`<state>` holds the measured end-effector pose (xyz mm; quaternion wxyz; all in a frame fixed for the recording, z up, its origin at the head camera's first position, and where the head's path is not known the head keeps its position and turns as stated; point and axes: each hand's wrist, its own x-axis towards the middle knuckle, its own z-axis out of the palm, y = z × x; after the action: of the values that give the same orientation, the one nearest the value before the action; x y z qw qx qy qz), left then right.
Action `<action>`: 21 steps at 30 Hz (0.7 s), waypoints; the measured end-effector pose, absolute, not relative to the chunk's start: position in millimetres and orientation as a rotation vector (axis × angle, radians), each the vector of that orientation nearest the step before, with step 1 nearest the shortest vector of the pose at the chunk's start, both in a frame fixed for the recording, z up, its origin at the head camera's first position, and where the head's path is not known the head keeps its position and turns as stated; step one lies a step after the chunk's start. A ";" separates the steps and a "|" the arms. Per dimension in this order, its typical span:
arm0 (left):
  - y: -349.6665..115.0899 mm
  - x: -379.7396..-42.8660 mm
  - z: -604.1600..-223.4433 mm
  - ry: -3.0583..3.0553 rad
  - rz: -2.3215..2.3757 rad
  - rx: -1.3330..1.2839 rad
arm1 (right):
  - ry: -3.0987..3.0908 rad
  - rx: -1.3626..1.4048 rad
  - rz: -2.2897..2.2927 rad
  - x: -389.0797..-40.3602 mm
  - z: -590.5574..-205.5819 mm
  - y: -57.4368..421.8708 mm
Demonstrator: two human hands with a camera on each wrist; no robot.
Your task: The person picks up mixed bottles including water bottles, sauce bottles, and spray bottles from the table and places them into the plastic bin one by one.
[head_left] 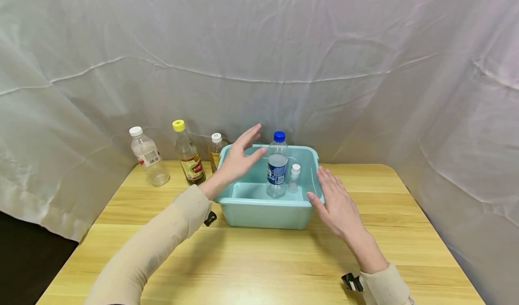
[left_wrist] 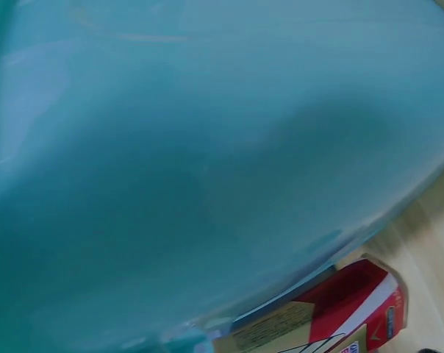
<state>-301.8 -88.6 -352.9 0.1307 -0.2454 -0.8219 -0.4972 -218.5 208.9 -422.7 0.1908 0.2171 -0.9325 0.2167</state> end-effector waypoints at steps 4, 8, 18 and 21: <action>-96.7 -296.7 -347.4 -2.264 -1.456 -0.700 | -2.623 0.609 0.609 -219.2 -422.2 208.9; -105.8 -291.7 -343.4 -2.165 -1.440 -0.678 | -2.618 0.613 0.614 -219.5 -421.9 208.7; -133.2 -278.4 -339.4 -1.820 -1.529 -0.612 | -2.613 0.615 0.624 -219.1 -422.2 209.2; -145.0 -273.2 -341.7 -1.720 -1.544 -0.539 | -2.616 0.617 0.618 -219.9 -423.6 208.9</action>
<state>-273.2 -145.0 -341.7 0.3746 -0.2104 -0.6720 -0.6031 -219.9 208.9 -423.6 0.1908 0.2196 -0.9311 0.2199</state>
